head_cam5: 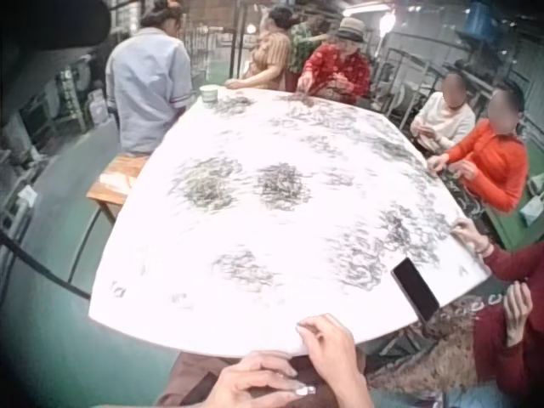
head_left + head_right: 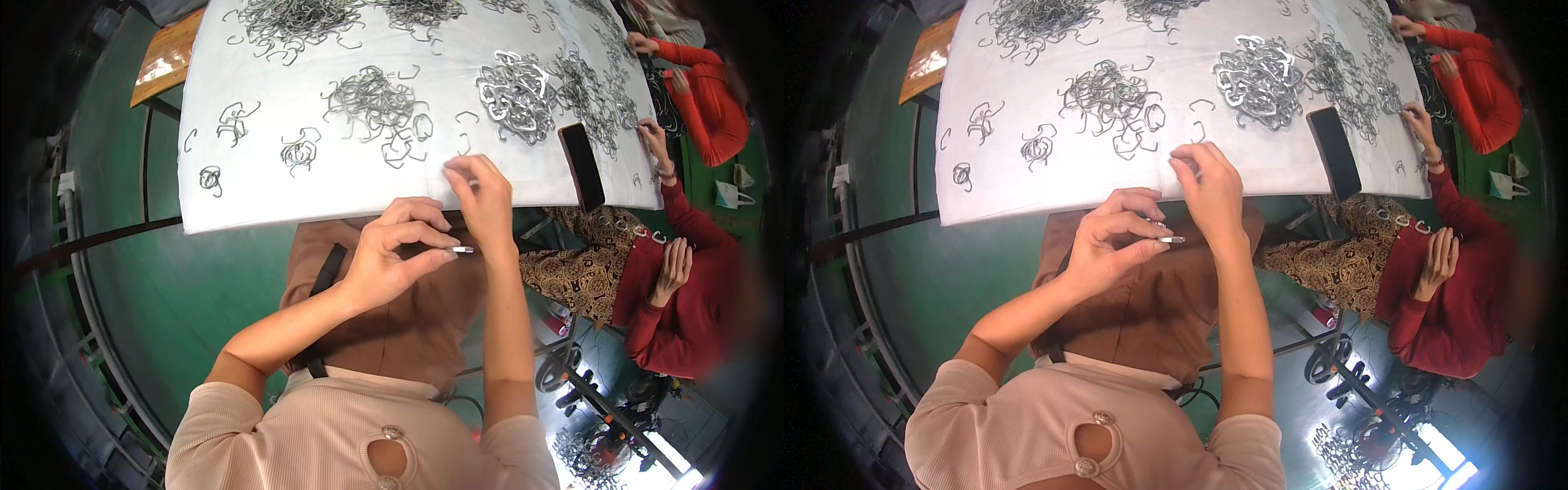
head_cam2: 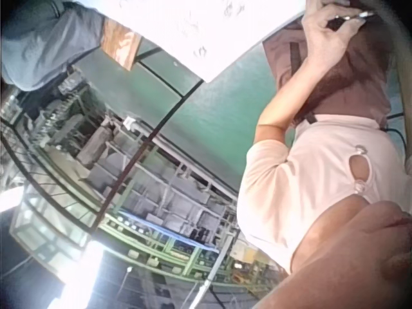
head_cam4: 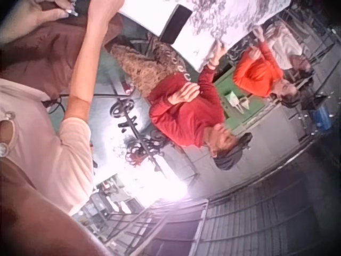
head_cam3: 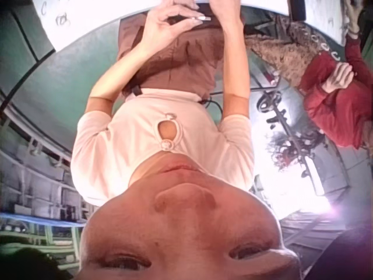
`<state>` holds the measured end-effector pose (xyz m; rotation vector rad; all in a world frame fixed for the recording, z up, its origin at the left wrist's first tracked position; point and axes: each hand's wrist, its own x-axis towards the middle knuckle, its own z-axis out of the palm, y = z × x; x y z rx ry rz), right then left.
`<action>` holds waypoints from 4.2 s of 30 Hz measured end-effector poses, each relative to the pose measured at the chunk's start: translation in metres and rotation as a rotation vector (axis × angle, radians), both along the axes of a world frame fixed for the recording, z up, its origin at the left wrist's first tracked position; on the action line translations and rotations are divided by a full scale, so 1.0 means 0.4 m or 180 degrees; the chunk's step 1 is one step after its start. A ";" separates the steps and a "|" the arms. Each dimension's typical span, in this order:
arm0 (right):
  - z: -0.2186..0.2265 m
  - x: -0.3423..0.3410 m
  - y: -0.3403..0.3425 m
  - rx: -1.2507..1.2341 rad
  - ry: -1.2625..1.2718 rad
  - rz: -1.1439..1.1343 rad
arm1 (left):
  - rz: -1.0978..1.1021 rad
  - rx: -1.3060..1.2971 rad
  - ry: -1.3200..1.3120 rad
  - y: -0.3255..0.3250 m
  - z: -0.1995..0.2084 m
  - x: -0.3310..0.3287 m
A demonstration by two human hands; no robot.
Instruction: The person repeatedly picks up small metal hooks from a table and links them together by hand into a chain. They occasionally lift the growing chain to hang it on a nearby rack. Other people at the table perform the same task.
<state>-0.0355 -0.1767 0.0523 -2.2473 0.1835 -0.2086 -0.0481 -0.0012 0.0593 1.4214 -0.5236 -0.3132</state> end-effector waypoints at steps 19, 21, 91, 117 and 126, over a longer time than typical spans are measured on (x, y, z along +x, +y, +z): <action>-0.009 0.160 0.080 -0.1265 0.0296 0.0921 | -0.0115 -0.0200 0.0128 0.045 -0.016 -0.011; -0.014 0.160 0.099 -0.1212 0.0313 0.0994 | -0.0142 -0.0204 0.0162 0.049 -0.011 -0.012; 0.037 0.389 0.082 -0.1948 0.0937 0.0910 | -0.0014 -0.0511 0.0035 0.024 -0.046 0.015; 0.025 0.477 0.140 -0.0537 0.0735 0.2163 | 0.0107 -0.0494 0.0019 0.042 -0.032 0.007; 0.075 0.315 0.034 0.2426 0.1133 0.0689 | 0.0157 -0.0428 -0.0149 0.027 -0.036 0.010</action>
